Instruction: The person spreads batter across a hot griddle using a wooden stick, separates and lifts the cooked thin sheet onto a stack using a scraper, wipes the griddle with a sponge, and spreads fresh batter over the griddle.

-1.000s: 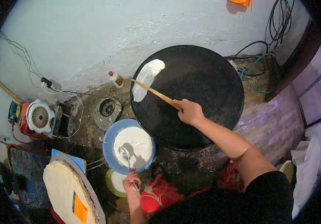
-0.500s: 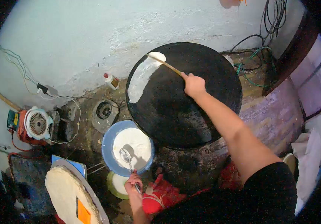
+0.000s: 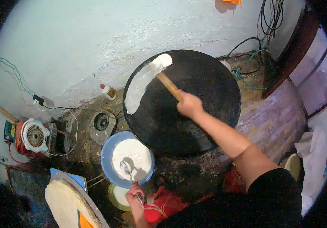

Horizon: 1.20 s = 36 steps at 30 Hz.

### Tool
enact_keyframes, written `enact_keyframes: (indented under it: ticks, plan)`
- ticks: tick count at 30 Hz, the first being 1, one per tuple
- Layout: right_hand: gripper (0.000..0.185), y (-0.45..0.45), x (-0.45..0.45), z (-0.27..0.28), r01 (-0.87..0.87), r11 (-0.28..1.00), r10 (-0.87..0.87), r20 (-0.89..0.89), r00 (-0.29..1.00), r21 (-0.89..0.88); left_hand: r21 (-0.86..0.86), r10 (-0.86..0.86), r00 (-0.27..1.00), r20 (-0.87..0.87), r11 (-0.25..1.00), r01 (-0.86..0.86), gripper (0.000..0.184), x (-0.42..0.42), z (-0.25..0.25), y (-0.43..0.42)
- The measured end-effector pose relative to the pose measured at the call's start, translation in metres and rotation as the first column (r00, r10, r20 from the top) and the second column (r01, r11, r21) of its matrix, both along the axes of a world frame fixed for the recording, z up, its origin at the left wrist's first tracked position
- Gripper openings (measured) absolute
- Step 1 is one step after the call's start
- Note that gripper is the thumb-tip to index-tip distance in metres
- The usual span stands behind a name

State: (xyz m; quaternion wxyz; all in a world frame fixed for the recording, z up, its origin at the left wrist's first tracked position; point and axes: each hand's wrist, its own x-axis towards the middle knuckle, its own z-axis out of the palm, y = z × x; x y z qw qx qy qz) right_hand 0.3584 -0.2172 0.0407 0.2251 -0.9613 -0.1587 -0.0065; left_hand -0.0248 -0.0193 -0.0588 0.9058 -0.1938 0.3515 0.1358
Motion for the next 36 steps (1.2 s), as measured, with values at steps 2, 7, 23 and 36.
enact_keyframes:
  ticks: [2,7,23,36]
  plan:
    - [0.039,0.006,0.007,-0.012,-0.108,0.982,0.133,0.159,0.978,-0.152,0.087,-0.030,0.997,-0.064,0.996,0.035,0.027,0.002,0.003,-0.002]
    - [0.040,-0.032,0.045,0.003,0.092,0.968,-0.059,0.147,0.987,-0.233,0.338,-0.163,0.974,-0.156,0.918,0.208,0.027,-0.007,-0.002,0.003]
    - [0.043,0.003,0.011,-0.008,-0.037,0.984,0.056,0.104,0.993,-0.176,0.039,0.000,0.996,-0.088,0.999,0.004,0.029,0.006,0.011,-0.003]
    - [0.056,-0.058,0.028,-0.019,0.123,0.931,-0.065,0.177,0.982,-0.344,0.299,-0.157,0.962,-0.221,0.928,0.221,0.026,-0.009,-0.015,0.007]
